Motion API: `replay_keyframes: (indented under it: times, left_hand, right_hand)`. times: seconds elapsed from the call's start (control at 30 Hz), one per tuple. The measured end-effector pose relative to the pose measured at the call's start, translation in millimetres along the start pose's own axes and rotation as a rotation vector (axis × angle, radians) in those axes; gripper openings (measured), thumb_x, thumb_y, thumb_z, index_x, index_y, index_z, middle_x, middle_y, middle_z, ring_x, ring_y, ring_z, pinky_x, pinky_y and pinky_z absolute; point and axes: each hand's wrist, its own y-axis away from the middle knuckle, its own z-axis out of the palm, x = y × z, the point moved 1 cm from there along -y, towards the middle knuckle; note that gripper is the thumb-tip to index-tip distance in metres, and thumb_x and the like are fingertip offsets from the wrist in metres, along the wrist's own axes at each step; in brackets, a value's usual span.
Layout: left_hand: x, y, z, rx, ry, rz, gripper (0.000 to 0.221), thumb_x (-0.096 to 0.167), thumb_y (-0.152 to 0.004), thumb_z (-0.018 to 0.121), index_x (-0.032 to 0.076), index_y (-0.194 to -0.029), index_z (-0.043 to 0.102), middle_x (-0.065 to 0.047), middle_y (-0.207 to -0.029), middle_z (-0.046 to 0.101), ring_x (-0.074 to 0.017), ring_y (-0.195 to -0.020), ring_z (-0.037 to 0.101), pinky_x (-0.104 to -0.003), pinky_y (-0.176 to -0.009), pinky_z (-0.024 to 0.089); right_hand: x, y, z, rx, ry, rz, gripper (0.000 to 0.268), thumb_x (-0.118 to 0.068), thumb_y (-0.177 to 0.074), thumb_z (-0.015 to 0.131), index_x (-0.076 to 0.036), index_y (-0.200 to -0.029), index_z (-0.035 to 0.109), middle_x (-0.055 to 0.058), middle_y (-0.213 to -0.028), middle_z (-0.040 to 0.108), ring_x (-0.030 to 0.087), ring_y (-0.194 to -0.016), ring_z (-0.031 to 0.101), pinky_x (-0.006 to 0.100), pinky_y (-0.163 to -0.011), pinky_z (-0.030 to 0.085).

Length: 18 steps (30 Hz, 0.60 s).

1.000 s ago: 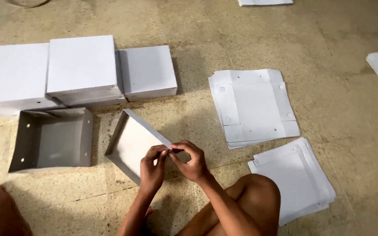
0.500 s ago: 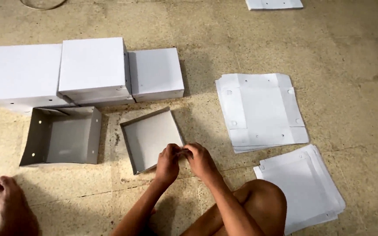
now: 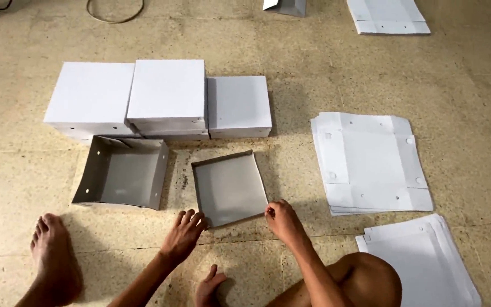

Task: Manually folding cardboard sheets into boxes and stacking them.

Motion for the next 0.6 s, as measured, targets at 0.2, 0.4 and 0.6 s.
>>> replay_keyframes:
  times: [0.2,0.4,0.6]
  left_hand:
    - [18.0,9.4,-12.3,0.095,0.099,-0.044,0.039,0.021,-0.087,0.057,0.007,-0.124,0.056,-0.021,-0.131,0.052,-0.0391,-0.12,0.048,-0.057,-0.104,0.039]
    - [27.1,16.0,-23.8,0.209,0.189,-0.01,0.039,0.033,-0.088,0.061,0.009,-0.118,0.059,-0.015,-0.126,0.055,-0.0373,-0.119,0.049,-0.054,-0.099,0.039]
    - [19.4,14.6,8.2,0.241,0.065,0.016,0.025,0.01,-0.091,0.064,0.006,-0.116,0.061,-0.014,-0.115,0.06,-0.0328,-0.106,0.054,-0.05,-0.094,0.044]
  right_hand:
    - [0.1,2.5,12.8,-0.027,0.121,0.037,0.01,-0.017,-0.095,0.066,-0.008,-0.1,0.067,0.007,-0.104,0.061,0.019,-0.075,0.065,0.032,-0.065,0.056]
    - [3.0,2.3,13.2,-0.044,0.133,0.071,0.009,-0.016,-0.095,0.066,-0.009,-0.102,0.066,0.007,-0.103,0.064,0.016,-0.081,0.065,0.029,-0.069,0.058]
    - [3.4,5.0,18.3,-0.045,0.193,0.042,0.007,-0.016,-0.093,0.068,-0.009,-0.096,0.069,0.009,-0.101,0.068,0.019,-0.083,0.068,0.031,-0.069,0.06]
